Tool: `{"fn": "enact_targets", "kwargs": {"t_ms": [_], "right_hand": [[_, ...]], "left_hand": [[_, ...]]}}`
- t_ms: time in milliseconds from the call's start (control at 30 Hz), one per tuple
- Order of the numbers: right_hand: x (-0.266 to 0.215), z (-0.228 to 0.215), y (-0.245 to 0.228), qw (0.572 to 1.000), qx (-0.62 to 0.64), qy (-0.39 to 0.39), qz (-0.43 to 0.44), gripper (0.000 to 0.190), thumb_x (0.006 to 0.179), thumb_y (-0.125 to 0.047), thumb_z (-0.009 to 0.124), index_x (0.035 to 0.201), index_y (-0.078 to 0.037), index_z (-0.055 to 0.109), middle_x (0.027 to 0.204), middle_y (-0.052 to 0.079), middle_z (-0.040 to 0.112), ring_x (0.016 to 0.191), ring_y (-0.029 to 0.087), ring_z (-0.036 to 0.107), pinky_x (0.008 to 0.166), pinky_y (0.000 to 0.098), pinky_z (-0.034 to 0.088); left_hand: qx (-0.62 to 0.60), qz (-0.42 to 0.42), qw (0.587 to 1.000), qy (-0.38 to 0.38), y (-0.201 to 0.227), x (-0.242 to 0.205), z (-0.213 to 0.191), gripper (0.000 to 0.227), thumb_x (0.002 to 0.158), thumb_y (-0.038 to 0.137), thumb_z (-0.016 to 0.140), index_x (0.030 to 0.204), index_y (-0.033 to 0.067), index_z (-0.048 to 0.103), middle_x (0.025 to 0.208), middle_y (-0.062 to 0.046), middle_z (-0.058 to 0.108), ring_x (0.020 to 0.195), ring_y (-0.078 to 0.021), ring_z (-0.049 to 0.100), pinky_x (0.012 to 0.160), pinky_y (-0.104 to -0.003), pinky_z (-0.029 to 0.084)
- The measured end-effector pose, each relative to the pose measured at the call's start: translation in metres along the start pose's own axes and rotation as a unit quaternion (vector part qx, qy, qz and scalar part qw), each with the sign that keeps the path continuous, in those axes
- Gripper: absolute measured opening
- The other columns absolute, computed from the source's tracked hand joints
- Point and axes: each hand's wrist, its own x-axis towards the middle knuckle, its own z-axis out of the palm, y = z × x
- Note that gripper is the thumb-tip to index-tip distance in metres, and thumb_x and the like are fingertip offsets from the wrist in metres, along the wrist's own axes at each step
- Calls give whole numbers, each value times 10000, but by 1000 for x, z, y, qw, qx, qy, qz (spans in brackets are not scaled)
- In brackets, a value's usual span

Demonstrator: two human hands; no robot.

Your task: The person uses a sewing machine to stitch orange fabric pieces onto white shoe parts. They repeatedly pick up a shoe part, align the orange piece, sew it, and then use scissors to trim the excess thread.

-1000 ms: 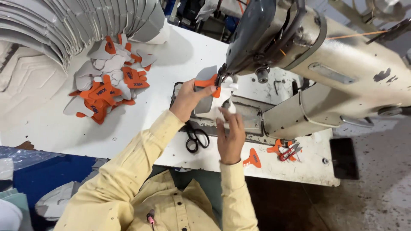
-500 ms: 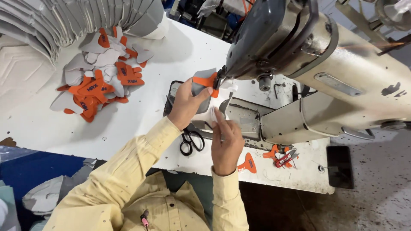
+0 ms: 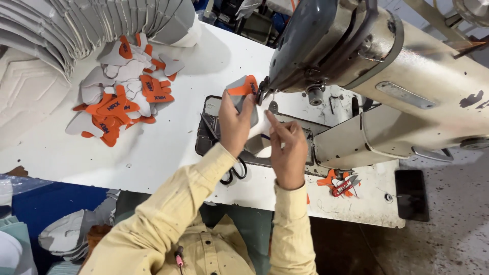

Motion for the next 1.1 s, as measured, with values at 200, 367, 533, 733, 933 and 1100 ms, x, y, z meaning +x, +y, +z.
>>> {"fn": "enact_targets", "kwargs": {"t_ms": [200,367,533,733,933,1100], "right_hand": [[8,-6,9,999,35,-19,13,379,957,-13,672,1298,-168,737,853,57,561,709,156,517,652,296,465],[10,-5,12,999,36,-23,26,341,972,-60,688,1286,-180,744,846,48,557,688,137,487,635,285,449],[11,-8,12,999,42,-29,18,343,976,-62,684,1294,-180,738,849,39,569,699,128,492,647,279,456],[9,-4,12,998,44,-29,16,348,977,-55,683,1301,-173,734,850,41,559,709,133,488,645,274,448],[8,-16,9,999,24,-7,-34,391,942,-52,696,1307,-184,736,1064,85,583,940,213,551,806,326,497],[14,-19,3,989,-32,-1,-147,485,813,-108,799,1285,-143,694,1364,140,590,1322,358,523,1051,483,424]], "left_hand": [[-16,34,998,40,0,-11,5,375,1045,246,620,1230,-63,514,1082,-149,712,933,-180,651,848,-315,529],[2,87,996,28,-1,-13,0,394,1083,279,597,1270,-52,492,1136,-146,690,991,-190,665,884,-323,527],[-36,-12,999,5,-27,-11,-32,319,1064,260,575,1243,9,490,1048,-103,638,820,-159,588,718,-307,510],[0,93,996,6,-24,26,-50,325,955,-25,534,1263,52,466,1127,-85,535,899,-147,571,745,-292,529],[285,261,922,-38,5,31,-64,387,741,-131,721,1043,79,602,1124,-84,588,1017,-287,627,838,-389,532],[345,379,857,-62,40,-6,-73,396,595,-23,820,892,125,604,1153,-44,586,1148,-329,576,971,-473,480]]}}
